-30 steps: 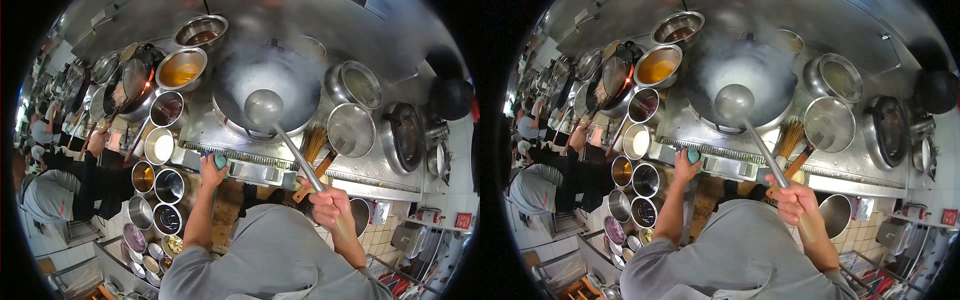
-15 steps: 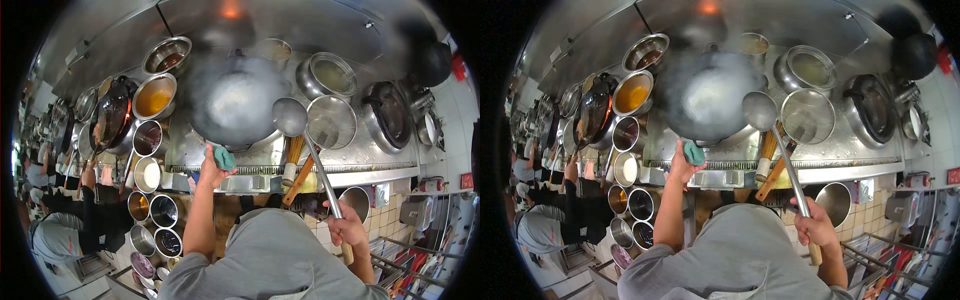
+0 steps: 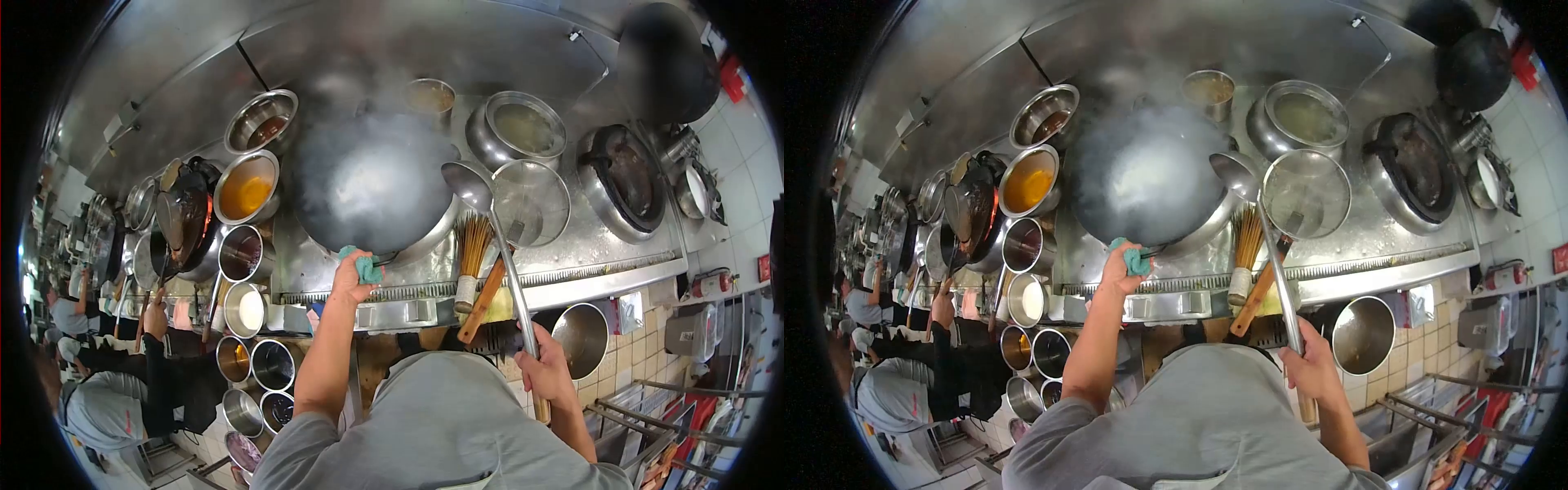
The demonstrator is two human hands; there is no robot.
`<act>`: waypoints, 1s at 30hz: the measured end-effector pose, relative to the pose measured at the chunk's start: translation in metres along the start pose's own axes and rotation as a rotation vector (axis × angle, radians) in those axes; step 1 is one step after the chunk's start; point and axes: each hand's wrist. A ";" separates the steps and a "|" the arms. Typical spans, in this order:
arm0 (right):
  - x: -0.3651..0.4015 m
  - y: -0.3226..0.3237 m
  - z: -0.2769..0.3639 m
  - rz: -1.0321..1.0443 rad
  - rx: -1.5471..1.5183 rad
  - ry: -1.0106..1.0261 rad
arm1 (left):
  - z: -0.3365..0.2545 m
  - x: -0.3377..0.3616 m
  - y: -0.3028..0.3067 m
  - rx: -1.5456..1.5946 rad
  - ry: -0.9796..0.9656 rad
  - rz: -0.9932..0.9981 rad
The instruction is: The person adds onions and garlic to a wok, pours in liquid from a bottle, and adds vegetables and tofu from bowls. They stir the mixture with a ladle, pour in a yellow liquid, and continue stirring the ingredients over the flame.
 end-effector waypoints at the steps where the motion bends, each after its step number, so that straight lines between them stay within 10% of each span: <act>1: -0.002 0.001 0.001 0.007 -0.001 0.006 | 0.001 0.000 -0.001 -0.012 -0.038 -0.014; 30: -0.033 0.034 -0.020 0.327 0.209 0.206 | 0.043 0.107 -0.080 -0.195 -0.255 0.038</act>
Point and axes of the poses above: each hand's wrist, its own x-axis away from the middle knuckle, its own y-axis out of the back of the hand, z = x × y, and after that the axes turned 15 degrees about -y, right-handed
